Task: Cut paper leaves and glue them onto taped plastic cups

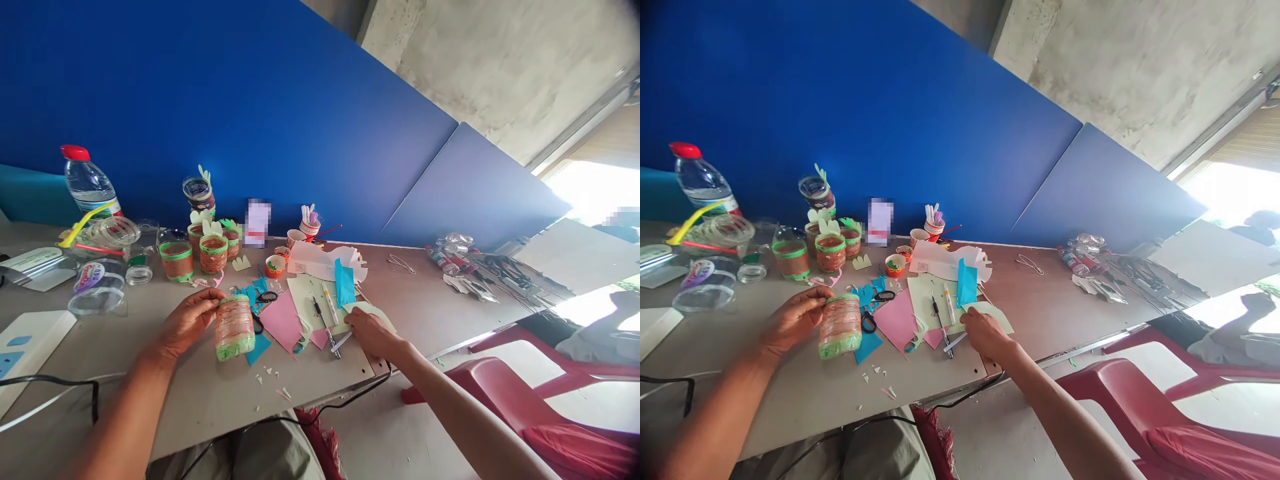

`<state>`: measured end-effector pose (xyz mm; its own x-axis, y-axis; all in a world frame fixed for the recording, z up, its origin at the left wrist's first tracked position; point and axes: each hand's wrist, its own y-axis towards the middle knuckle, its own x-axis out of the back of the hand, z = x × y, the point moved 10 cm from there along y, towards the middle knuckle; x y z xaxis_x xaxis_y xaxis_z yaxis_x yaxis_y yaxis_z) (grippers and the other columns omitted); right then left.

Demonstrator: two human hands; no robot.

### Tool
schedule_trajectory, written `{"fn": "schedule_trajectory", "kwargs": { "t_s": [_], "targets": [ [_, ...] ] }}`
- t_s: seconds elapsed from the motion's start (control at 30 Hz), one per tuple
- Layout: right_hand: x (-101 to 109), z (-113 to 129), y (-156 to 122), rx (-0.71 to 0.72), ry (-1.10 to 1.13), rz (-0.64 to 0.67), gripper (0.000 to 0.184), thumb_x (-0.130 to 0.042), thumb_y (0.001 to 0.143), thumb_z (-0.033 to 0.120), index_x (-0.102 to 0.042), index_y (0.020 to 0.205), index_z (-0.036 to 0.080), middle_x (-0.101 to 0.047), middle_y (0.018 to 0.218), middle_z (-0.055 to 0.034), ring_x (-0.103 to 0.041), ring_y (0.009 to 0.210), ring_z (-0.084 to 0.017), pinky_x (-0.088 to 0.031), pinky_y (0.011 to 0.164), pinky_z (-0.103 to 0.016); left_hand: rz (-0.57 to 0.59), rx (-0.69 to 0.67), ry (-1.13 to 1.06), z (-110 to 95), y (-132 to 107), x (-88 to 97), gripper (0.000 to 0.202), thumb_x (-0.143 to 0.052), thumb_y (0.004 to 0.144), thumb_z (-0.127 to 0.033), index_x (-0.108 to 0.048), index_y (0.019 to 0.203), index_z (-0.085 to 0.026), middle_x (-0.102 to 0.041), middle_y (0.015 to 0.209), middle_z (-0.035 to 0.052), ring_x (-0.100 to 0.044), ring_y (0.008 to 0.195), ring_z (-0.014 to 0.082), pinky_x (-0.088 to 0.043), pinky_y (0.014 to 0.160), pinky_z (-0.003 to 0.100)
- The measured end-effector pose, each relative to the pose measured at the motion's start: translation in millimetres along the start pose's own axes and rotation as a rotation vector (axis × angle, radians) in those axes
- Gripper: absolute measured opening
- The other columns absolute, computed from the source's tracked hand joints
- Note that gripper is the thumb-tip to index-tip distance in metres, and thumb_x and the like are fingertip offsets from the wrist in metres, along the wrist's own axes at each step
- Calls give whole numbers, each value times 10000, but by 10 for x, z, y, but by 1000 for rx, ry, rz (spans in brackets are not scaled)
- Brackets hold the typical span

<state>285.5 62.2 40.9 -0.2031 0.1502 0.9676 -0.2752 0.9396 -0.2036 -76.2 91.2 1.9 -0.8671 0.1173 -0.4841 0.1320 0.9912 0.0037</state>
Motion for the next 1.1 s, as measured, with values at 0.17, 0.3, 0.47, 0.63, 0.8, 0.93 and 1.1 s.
{"fn": "schedule_trajectory", "kwargs": {
  "t_s": [0.17,0.3,0.47,0.63,0.8,0.93,1.1],
  "targets": [
    [257,-64,121,-17,194,-106,263,-451,873,161,-698,957,199,-699,997,-59,-618,864,-180,-385,702,-241,-10,20,-12,-1,-18,-21,153,-755,650,-227,-714,777,-153,-652,719,26,-556,684,141,-443,634,241],
    [418,-71,352,-48,430,-156,263,-454,839,163,-716,844,172,-713,853,-54,-593,755,-164,-363,649,-238,-24,20,-8,20,-22,23,125,-722,673,-202,-709,794,-172,-646,729,20,-562,692,146,-450,641,238],
    [432,-56,694,-94,483,-133,251,-475,840,237,-715,851,164,-687,732,-24,-556,645,-138,-349,572,-219,-30,-12,61,-38,-32,19,82,-721,672,-191,-704,749,-167,-625,709,21,-531,650,139,-430,593,238],
    [363,82,912,-98,487,-75,239,-491,835,204,-722,869,160,-705,778,-28,-572,664,-128,-363,573,-203,-37,6,34,-73,-49,-63,64,-715,649,-180,-710,711,-167,-627,690,41,-538,650,169,-446,591,269],
    [317,172,1102,-118,417,-40,246,-483,851,158,-725,896,168,-726,877,-53,-622,791,-162,-399,626,-219,-64,33,-8,-10,-32,-8,81,-702,656,-181,-720,735,-172,-635,701,43,-546,666,166,-458,601,252],
    [251,-56,1225,-231,323,7,243,-469,918,195,-691,1000,140,-698,1028,-118,-630,936,-234,-466,717,-292,-90,46,-33,14,-20,33,81,-693,653,-153,-719,725,-180,-629,689,38,-549,652,167,-466,591,255],
    [-97,-242,1218,-347,242,166,328,-575,927,343,-578,1194,151,-603,1191,-91,-618,1011,-220,-535,851,-417,-63,48,-27,-6,-3,-28,88,-711,643,-158,-723,728,-177,-631,670,34,-535,622,151,-459,567,241]
  ]
}}
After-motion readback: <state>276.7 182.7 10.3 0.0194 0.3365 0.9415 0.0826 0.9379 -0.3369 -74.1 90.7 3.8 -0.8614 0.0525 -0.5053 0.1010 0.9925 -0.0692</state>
